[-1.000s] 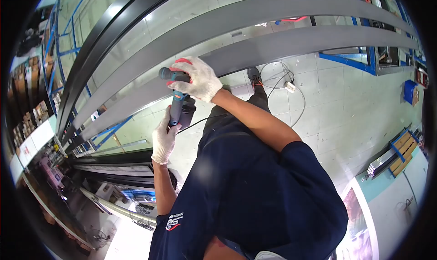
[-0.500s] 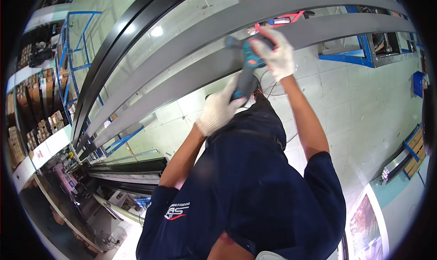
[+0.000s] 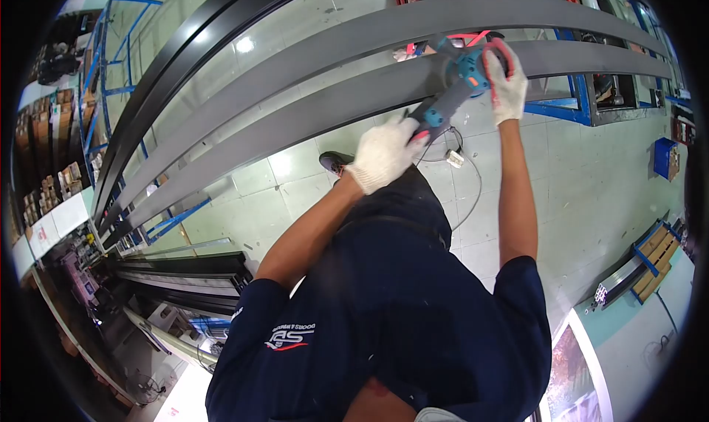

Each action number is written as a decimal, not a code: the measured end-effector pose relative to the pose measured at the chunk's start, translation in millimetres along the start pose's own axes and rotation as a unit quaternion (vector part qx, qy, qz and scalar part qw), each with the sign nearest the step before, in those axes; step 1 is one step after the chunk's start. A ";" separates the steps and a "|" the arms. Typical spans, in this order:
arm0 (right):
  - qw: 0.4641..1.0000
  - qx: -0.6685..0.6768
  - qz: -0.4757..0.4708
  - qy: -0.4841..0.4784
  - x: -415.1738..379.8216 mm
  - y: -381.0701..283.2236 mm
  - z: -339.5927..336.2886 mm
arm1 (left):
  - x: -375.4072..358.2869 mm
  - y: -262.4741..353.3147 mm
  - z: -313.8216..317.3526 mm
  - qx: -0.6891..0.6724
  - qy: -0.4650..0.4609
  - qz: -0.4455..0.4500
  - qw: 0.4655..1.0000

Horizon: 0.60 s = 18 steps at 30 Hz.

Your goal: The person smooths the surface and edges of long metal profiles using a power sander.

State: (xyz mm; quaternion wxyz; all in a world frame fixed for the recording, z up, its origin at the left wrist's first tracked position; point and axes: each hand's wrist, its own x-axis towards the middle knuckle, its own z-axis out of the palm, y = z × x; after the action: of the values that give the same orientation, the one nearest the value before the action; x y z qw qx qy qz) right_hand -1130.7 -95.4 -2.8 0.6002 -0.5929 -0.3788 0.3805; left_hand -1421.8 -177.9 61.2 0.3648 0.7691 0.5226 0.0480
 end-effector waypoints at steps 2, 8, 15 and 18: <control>1.000 0.004 0.017 -0.022 -20.8 0.3 30.9 | -24.6 -21.6 -14.6 -0.002 0.005 -0.028 1.000; 0.987 0.074 0.034 -0.138 -107.0 7.6 164.5 | -136.0 -104.3 -50.8 -0.078 0.087 -0.157 0.981; 0.931 0.002 -0.014 -0.364 -214.5 4.1 325.6 | -277.6 -207.7 -73.2 0.066 0.148 -0.335 0.928; 0.892 -0.041 0.022 -0.449 -240.7 -15.0 364.8 | -318.2 -229.9 -71.2 0.092 0.160 -0.357 0.916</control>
State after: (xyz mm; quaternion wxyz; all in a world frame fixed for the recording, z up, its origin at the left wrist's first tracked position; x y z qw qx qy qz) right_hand -1563.0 -159.1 15.0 0.3326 -0.3907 -0.6105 0.6033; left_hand -1773.8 -365.3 70.4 0.1965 0.5434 0.8161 -0.0109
